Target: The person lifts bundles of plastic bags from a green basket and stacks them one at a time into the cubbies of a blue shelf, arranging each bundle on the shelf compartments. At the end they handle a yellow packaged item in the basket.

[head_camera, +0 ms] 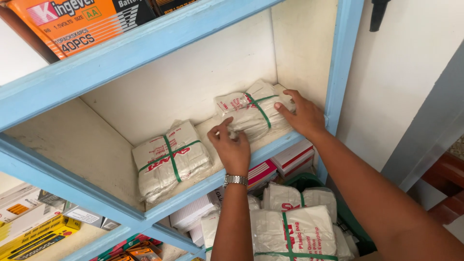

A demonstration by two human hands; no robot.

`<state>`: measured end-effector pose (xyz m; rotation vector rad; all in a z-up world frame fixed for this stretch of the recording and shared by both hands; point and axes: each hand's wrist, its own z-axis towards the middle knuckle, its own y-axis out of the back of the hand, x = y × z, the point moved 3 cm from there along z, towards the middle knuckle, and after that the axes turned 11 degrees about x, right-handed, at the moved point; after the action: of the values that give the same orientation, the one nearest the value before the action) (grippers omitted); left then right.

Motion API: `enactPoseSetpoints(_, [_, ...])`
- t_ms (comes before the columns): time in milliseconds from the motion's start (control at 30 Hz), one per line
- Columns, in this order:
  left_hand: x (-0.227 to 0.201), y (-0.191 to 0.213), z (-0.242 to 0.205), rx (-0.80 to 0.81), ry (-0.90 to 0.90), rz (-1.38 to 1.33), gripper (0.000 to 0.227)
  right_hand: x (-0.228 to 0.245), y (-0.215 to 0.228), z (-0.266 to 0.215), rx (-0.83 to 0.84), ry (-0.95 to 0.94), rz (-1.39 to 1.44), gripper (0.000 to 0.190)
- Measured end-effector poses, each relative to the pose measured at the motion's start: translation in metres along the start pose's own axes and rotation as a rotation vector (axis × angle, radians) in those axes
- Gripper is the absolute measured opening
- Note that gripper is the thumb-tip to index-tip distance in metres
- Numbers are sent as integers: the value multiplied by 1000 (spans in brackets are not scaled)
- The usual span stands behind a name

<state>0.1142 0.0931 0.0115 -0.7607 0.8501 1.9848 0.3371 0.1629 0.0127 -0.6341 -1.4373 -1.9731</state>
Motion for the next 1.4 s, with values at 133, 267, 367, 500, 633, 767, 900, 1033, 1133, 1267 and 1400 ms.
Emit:
enactPoseSetpoints(133, [12,-2,2,-86,-11,369,61,-14,-1,-1,-11,83,69,51])
enactPoseSetpoints(267, [34,-6,8,-41,88,330,63,-30,-1,2,159,74,310,52])
enactPoseSetpoints(367, [36,-2,12,59,170,201,69,-18,10,4,292,133,337,65])
enactPoseSetpoints(500, [18,4,12,190,194,228,77,-27,11,15,572,393,290,106])
enactPoseSetpoints(633, [27,-3,13,334,185,100,78,-33,4,16,454,401,195,68])
enactPoseSetpoints(767, [19,-3,18,142,158,25,85,-36,3,11,235,386,458,41])
enactPoseSetpoints(900, [21,-3,16,6,215,104,76,-15,0,-21,40,413,413,31])
enactPoseSetpoints(1033, [49,-8,23,-61,152,98,67,43,-4,-73,-95,325,211,33])
enactPoseSetpoints(1133, [50,-1,25,-52,439,-187,51,78,-8,-101,-110,476,29,39])
enactPoseSetpoints(1267, [71,-11,27,-36,261,-167,46,72,-17,-93,268,559,197,50])
enactPoseSetpoints(1400, [99,-29,30,239,38,195,65,43,6,-62,19,507,-153,46])
